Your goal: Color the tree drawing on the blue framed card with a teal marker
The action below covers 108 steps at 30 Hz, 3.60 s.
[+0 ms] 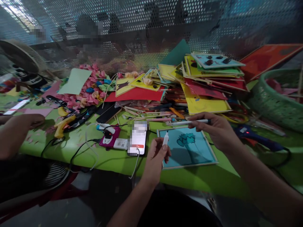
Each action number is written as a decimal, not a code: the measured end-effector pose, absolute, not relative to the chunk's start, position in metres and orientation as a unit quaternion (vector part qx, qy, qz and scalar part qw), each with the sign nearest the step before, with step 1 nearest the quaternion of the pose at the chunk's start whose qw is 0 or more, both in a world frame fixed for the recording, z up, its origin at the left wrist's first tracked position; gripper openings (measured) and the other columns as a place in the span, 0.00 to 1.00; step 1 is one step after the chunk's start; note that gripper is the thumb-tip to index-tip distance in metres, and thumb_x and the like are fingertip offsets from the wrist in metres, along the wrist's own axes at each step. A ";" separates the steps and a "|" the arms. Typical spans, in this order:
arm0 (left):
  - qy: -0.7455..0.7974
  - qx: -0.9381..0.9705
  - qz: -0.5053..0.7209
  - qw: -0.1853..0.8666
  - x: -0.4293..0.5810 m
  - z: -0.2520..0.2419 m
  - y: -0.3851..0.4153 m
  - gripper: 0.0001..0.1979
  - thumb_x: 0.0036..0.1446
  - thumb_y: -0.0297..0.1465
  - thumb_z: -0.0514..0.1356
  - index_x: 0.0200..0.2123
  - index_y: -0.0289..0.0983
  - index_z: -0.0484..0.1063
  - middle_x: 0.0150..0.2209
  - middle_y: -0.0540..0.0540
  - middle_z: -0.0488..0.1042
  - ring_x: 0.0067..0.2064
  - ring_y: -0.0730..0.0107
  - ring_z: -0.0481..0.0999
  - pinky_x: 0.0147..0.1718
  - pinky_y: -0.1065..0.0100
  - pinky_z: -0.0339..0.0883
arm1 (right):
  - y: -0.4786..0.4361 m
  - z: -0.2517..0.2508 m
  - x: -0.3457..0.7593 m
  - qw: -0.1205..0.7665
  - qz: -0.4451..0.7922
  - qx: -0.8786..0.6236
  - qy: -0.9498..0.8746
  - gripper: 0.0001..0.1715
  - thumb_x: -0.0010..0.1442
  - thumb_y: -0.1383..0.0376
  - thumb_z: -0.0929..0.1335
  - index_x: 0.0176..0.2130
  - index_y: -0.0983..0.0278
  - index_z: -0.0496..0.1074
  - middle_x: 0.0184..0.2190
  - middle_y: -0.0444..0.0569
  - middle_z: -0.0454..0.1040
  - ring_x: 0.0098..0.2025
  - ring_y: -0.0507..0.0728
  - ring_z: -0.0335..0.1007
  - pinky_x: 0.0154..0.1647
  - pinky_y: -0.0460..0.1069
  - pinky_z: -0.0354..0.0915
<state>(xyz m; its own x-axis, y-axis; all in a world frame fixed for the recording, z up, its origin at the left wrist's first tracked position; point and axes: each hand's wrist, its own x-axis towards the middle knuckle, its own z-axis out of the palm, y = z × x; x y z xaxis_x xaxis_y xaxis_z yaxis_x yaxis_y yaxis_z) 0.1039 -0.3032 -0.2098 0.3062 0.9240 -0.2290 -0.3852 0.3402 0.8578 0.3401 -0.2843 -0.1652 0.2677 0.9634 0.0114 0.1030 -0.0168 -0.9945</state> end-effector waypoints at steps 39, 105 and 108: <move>0.382 0.375 0.490 0.688 0.091 -0.212 -0.304 0.14 0.60 0.44 0.69 0.39 0.40 0.78 0.22 0.53 0.67 0.25 0.77 0.62 0.23 0.76 0.54 | -0.278 -0.176 0.355 0.582 0.379 -0.564 -0.447 0.11 0.59 0.62 0.73 0.42 0.60 0.84 0.33 0.47 0.82 0.28 0.51 0.67 0.31 0.48 0.64; 0.398 0.451 0.589 0.540 0.127 -0.185 -0.227 0.24 0.57 0.55 0.66 0.38 0.39 0.72 0.24 0.55 0.58 0.24 0.77 0.54 0.20 0.73 0.46 | -0.279 -0.177 0.410 0.325 -0.069 -0.644 -0.689 0.12 0.67 0.62 0.66 0.36 0.60 0.79 0.36 0.53 0.83 0.39 0.65 0.76 0.45 0.59 0.68; 0.402 0.475 0.578 0.528 0.126 -0.192 -0.232 0.24 0.61 0.55 0.63 0.37 0.39 0.73 0.24 0.56 0.55 0.24 0.76 0.52 0.21 0.72 0.47 | -0.279 -0.175 0.412 0.350 -0.060 -0.653 -0.670 0.11 0.64 0.62 0.68 0.34 0.60 0.80 0.34 0.52 0.83 0.38 0.63 0.76 0.43 0.57 0.68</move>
